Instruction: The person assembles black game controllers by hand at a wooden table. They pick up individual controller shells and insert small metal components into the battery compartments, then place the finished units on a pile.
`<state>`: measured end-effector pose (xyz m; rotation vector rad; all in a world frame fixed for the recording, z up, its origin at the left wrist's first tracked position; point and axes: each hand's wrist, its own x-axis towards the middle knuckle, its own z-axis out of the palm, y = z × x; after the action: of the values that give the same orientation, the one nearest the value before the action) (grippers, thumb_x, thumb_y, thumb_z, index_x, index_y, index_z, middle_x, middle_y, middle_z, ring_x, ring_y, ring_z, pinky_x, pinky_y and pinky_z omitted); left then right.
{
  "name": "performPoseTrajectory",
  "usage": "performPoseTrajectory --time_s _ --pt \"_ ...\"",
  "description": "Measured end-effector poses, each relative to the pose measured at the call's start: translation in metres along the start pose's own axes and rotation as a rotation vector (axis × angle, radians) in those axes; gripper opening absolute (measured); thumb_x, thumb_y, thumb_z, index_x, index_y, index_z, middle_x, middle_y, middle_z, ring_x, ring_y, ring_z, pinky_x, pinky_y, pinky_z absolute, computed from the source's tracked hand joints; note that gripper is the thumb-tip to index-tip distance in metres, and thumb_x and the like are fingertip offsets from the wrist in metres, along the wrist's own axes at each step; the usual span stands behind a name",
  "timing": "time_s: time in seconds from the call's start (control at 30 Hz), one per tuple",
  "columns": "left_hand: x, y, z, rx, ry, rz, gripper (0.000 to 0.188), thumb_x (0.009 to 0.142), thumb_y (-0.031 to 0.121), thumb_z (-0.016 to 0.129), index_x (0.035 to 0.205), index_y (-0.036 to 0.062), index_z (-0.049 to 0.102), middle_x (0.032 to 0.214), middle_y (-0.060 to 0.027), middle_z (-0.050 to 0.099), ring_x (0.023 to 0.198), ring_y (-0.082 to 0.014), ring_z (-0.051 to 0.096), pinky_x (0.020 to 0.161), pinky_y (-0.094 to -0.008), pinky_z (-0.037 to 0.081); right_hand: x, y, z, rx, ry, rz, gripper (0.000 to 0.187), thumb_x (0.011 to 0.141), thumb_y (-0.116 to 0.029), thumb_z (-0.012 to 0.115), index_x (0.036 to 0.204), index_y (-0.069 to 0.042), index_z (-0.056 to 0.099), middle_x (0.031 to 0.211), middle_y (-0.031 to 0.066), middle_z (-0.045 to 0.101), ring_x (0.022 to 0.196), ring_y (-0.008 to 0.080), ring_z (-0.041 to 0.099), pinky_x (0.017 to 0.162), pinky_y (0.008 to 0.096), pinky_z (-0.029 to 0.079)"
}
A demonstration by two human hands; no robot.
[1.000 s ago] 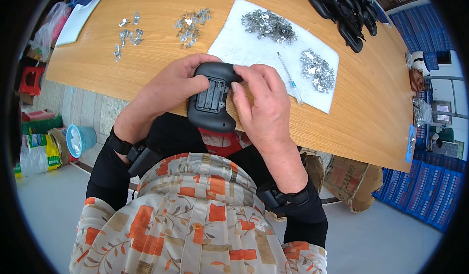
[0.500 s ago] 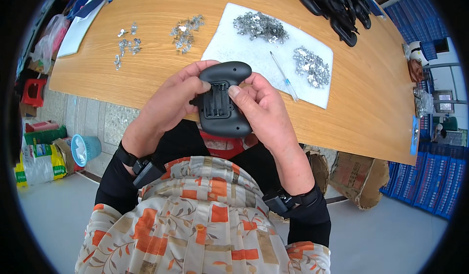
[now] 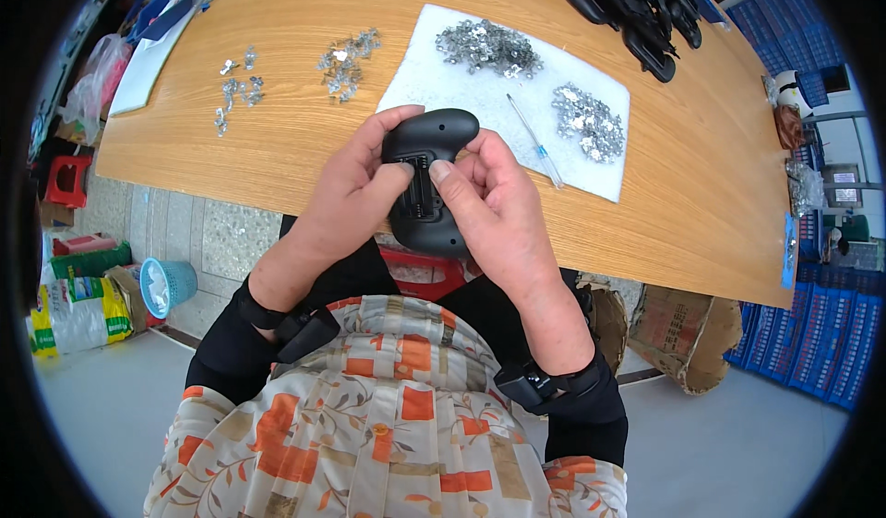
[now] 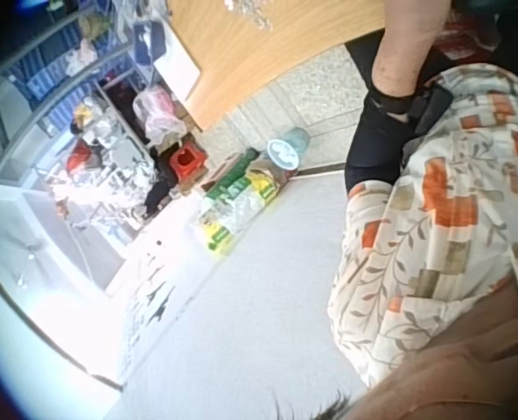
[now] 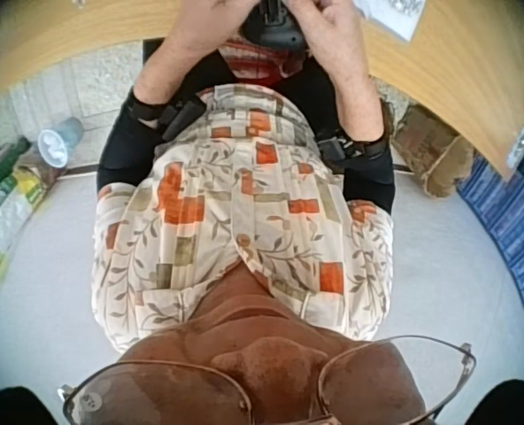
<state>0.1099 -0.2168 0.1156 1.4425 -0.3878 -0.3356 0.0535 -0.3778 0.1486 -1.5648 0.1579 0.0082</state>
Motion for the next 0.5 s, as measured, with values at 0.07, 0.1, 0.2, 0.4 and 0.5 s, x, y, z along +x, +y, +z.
performPoseTrajectory --time_s 0.07,0.1,0.2,0.4,0.5 --pt "0.0 0.004 -0.006 -0.063 -0.051 -0.075 0.052 0.088 0.005 0.05 0.14 0.0033 0.05 0.108 -0.003 0.061 0.091 -0.0106 0.058 0.076 -0.0264 0.048 0.001 0.002 -0.004 0.04 -0.01 0.012 0.02 0.1 -0.013 0.061 0.116 -0.003 0.056 0.08 -0.0048 0.057 0.073 0.001 0.051 0.067 0.0191 0.043" --pt "0.001 0.008 -0.013 -0.025 -0.077 -0.129 0.052 0.089 0.006 0.049 0.141 0.0039 0.05 0.108 -0.0023 0.061 0.091 -0.0093 0.056 0.076 -0.025 0.046 0.002 0.004 -0.005 0.068 -0.017 0.019 0.02 0.1 -0.013 0.061 0.117 -0.003 0.056 0.081 -0.0044 0.058 0.074 0.0012 0.052 0.068 0.0193 0.044" --pt "0.004 0.023 -0.019 -0.083 -0.122 -0.298 0.052 0.09 0.01 0.047 0.141 0.0056 0.052 0.107 -0.001 0.059 0.087 -0.0066 0.051 0.074 -0.0207 0.041 0.001 0.005 -0.011 0.095 -0.035 0.065 0.026 0.1 -0.014 0.06 0.123 -0.002 0.056 0.1 0.001 0.064 0.09 0.0046 0.058 0.082 0.0221 0.048" --pt "0.006 0.014 -0.014 -0.126 -0.136 -0.25 0.051 0.09 0.007 0.053 0.141 0.0036 0.05 0.112 -0.0028 0.061 0.093 -0.0092 0.058 0.081 -0.025 0.047 0.003 0.003 -0.007 0.108 -0.033 0.063 0.022 0.101 -0.015 0.059 0.119 -0.002 0.056 0.086 -0.002 0.063 0.077 0.0021 0.055 0.07 0.0203 0.047" --pt "0.006 0.008 -0.011 0.052 -0.149 -0.152 0.051 0.091 0.005 0.055 0.141 0.0011 0.048 0.115 -0.0057 0.062 0.1 -0.0118 0.06 0.087 -0.0296 0.049 0.002 0.003 -0.007 0.101 -0.031 0.078 0.022 0.101 -0.015 0.059 0.119 -0.002 0.056 0.086 -0.0018 0.063 0.077 0.0022 0.056 0.07 0.0205 0.047"
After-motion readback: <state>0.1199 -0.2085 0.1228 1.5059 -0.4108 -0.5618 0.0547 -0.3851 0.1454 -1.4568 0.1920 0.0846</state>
